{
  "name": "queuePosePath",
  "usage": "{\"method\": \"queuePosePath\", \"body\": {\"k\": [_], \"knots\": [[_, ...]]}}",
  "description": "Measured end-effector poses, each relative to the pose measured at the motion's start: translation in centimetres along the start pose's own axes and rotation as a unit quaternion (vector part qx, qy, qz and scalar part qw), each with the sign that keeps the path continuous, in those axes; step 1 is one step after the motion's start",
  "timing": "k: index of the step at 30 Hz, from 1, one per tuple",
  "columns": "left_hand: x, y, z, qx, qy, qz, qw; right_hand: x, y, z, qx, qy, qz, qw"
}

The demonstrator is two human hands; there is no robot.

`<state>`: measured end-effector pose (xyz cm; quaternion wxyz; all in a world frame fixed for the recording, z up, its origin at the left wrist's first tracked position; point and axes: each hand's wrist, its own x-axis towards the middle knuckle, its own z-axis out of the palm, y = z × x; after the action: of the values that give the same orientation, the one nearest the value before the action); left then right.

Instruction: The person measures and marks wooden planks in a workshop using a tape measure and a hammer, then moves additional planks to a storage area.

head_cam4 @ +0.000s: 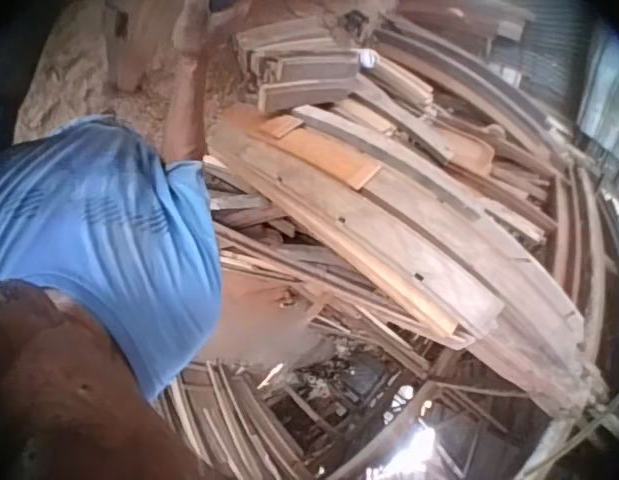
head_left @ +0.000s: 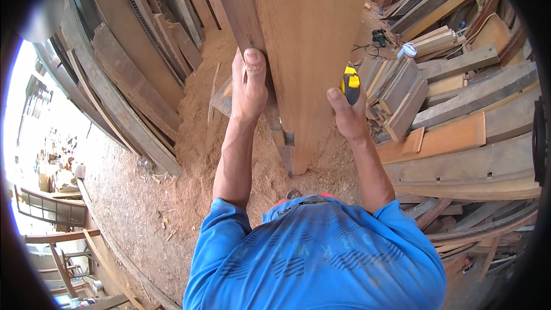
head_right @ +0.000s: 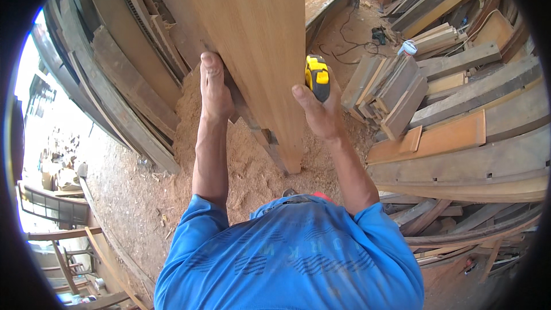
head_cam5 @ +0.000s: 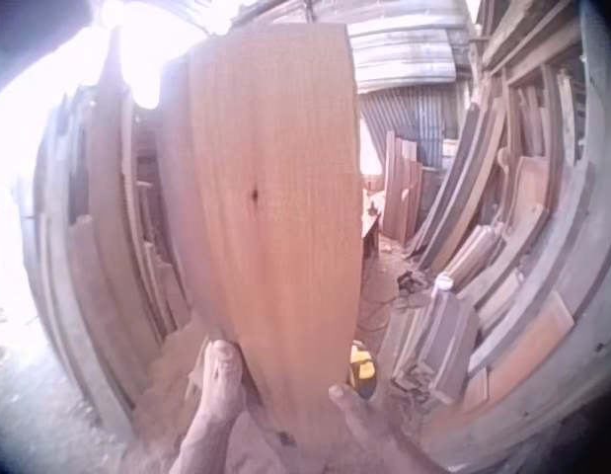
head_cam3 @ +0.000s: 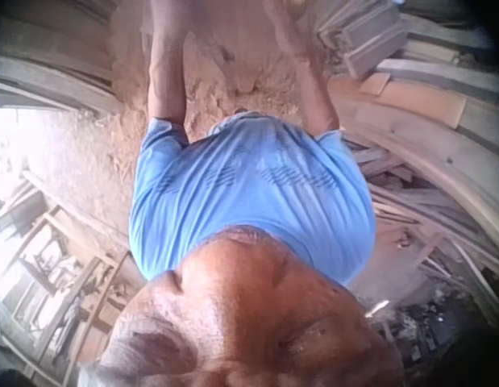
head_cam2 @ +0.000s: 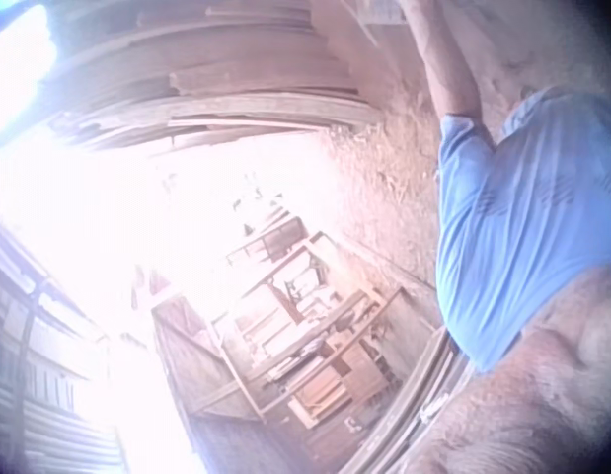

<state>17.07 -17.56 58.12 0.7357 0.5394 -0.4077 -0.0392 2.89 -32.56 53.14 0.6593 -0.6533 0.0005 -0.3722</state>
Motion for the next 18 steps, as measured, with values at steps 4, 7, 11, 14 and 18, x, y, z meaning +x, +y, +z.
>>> {"method": "queuePosePath", "body": {"k": [4, 7, 11, 14, 18], "knots": [[2.2, -2.4, -1.7, 0.03, 0.002, -0.023, 0.999, 2.8, 2.2, 0.3, -0.02, -0.018, -0.02, 0.999], [3.5, -3.4, -2.0, 0.041, 0.013, -0.028, 0.999, 3.9, 2.8, 0.3, -0.023, -0.021, -0.016, 0.999], [4.2, -4.2, -1.6, 0.015, 0.014, -0.026, 0.999, 5.0, 2.2, 0.6, -0.008, -0.017, -0.008, 1.0], [4.4, -4.2, -0.9, -0.074, 0.019, -0.06, 0.995, 5.7, 3.6, -1.2, -0.027, -0.026, -0.011, 0.999], [2.6, -8.0, -2.6, -0.149, 0.069, -0.022, 0.986, 6.6, 3.5, -2.7, -0.007, -0.055, 0.0, 0.998]]}}
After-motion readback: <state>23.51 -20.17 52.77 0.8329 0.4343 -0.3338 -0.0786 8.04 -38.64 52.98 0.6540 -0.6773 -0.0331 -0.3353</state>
